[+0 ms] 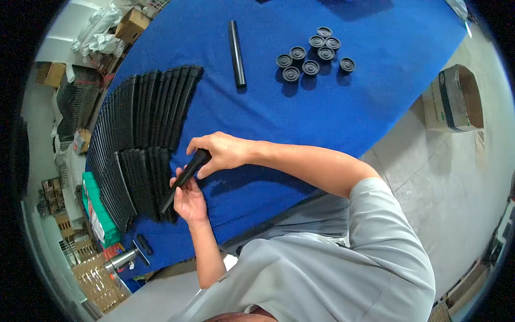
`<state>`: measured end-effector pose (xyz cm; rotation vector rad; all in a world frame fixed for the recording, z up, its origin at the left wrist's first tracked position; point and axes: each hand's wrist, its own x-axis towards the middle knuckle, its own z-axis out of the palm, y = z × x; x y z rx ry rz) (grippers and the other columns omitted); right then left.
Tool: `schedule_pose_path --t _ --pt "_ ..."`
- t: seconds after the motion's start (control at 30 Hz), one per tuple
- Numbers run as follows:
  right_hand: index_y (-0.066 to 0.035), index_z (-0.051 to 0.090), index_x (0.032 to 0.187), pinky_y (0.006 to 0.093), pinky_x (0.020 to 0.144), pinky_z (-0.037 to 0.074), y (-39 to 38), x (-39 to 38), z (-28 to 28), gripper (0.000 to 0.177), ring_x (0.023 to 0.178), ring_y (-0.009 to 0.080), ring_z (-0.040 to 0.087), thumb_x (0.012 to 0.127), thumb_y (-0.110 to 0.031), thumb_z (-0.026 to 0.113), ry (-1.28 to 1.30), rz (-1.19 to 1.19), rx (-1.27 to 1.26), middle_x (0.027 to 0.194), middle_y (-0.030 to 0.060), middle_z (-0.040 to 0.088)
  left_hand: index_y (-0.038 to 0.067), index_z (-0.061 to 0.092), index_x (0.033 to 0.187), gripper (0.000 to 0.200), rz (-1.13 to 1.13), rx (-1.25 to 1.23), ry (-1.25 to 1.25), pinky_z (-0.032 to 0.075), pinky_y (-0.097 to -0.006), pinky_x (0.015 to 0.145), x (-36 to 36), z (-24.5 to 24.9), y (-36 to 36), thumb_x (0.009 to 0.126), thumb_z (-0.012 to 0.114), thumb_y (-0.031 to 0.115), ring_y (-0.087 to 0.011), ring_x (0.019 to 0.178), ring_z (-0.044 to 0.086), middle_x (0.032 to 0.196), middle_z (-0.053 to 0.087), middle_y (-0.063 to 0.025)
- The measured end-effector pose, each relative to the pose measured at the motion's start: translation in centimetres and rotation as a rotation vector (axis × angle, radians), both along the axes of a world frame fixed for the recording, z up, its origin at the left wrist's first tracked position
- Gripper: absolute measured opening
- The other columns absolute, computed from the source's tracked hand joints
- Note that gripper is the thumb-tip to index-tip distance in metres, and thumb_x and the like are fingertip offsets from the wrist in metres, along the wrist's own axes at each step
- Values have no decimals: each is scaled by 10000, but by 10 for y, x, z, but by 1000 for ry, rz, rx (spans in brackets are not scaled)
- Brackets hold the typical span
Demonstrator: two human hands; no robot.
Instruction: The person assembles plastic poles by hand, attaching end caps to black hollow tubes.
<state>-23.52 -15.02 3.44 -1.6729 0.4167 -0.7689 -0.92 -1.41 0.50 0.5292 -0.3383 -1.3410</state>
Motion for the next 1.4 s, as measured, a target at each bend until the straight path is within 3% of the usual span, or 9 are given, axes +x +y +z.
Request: schedule_pose_path --t 0.07,0.2,0.43,0.63,0.73,0.83,1.03,1.23,1.4 --pt "17 643 1151 352 696 559 -1 -2 9 345 782 191 703 884 -153 781 62 100 354 926 107 702 11 675 1181 309 -18 -20 5 432 -502 1200 -2 1 -1 885 659 -77 -384 1394 509 1403 607 -230" --pt "19 652 1135 320 666 557 -1 3 -4 304 743 149 700 913 -165 750 -35 94 484 867 80 711 7 665 1190 300 -34 -42 -47 428 -489 1206 -8 6 -4 896 670 -54 -373 1404 500 1417 597 -223" --pt "10 672 1076 348 673 536 -2 -1 3 254 730 186 706 871 -133 719 71 45 141 788 87 717 -10 622 1257 287 -49 -52 -31 441 -479 1200 3 -9 -1 980 658 59 -369 1436 454 1465 549 -227" --pt "-2 671 1094 382 687 527 -3 2 -1 271 741 217 696 867 -139 728 95 41 104 799 89 712 -22 619 1270 291 -73 -79 -45 445 -475 1200 3 -8 -2 996 646 73 -362 1428 465 1482 531 -233" --pt "-14 663 1115 395 686 524 -1 10 -14 297 748 221 689 861 -143 745 -90 -196 -278 806 94 699 -18 618 1292 314 -70 -38 37 442 -473 1202 2 -7 -3 992 651 70 -352 1427 469 1484 530 -235" --pt "-21 657 1133 400 697 526 2 8 -12 319 751 228 685 858 -148 757 -110 -152 -300 805 98 687 -14 619 1307 330 -99 -65 90 438 -474 1204 10 -13 -3 989 653 69 -348 1430 465 1482 535 -232" --pt "-15 668 1124 377 715 536 -1 0 2 299 783 224 703 865 -141 750 56 51 157 836 100 710 -5 640 1284 309 -83 -73 -11 440 -469 1203 7 -11 -3 985 656 69 -351 1425 471 1469 555 -214" --pt "8 675 1116 377 738 546 1 6 -12 289 817 232 718 873 -132 742 -45 -53 -36 890 123 720 6 650 1264 324 -60 -49 -45 448 -464 1193 -1 -5 -3 947 698 53 -353 1408 494 1427 598 -202" --pt "-6 671 1135 396 777 538 1 6 3 316 869 263 703 857 -127 761 31 -25 17 932 122 703 25 637 1261 337 -16 7 -46 478 -474 1164 -4 -4 -1 938 720 67 -344 1380 530 1418 596 -224"
